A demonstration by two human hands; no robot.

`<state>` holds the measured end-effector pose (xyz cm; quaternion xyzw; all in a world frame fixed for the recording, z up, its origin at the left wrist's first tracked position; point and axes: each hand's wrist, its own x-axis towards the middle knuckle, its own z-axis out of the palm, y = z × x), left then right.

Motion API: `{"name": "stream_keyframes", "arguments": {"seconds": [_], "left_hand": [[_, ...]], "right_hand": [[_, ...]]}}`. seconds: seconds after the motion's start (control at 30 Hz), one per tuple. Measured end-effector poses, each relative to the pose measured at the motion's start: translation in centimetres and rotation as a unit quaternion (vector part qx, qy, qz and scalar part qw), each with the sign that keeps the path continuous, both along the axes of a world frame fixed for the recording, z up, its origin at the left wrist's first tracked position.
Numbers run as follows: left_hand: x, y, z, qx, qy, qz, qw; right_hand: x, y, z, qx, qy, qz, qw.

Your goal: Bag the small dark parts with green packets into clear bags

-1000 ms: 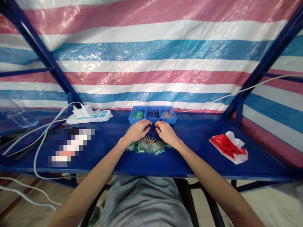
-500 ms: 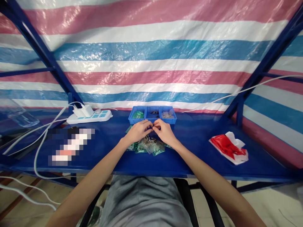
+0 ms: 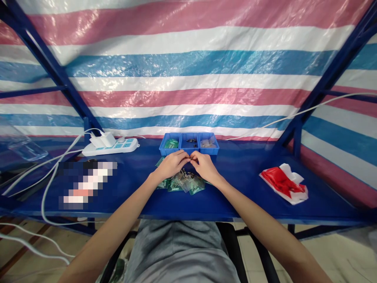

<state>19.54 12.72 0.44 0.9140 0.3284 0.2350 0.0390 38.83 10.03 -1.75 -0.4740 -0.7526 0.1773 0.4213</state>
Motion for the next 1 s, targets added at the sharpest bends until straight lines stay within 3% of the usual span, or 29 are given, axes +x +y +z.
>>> {"name": "stream_keyframes", "arguments": {"seconds": [0.27,0.67,0.87,1.0], "left_hand": [[-0.12,-0.14,-0.06,0.0,-0.011,-0.005,1.0],[-0.04,-0.09,0.04,0.008,-0.038,0.0,0.999],[0.07,-0.08,-0.02,0.013,-0.034,0.007,0.999],[0.05,-0.02,-0.05,0.014,-0.03,0.006,0.999]], "right_hand": [[0.13,0.22,0.03,-0.006,0.007,-0.016,1.0],[0.19,0.13,0.27,-0.128,0.11,0.021,0.985],[0.07,0.03,0.4,-0.012,0.025,-0.018,0.999],[-0.17,-0.24,0.5,0.015,-0.018,-0.006,1.0]]}}
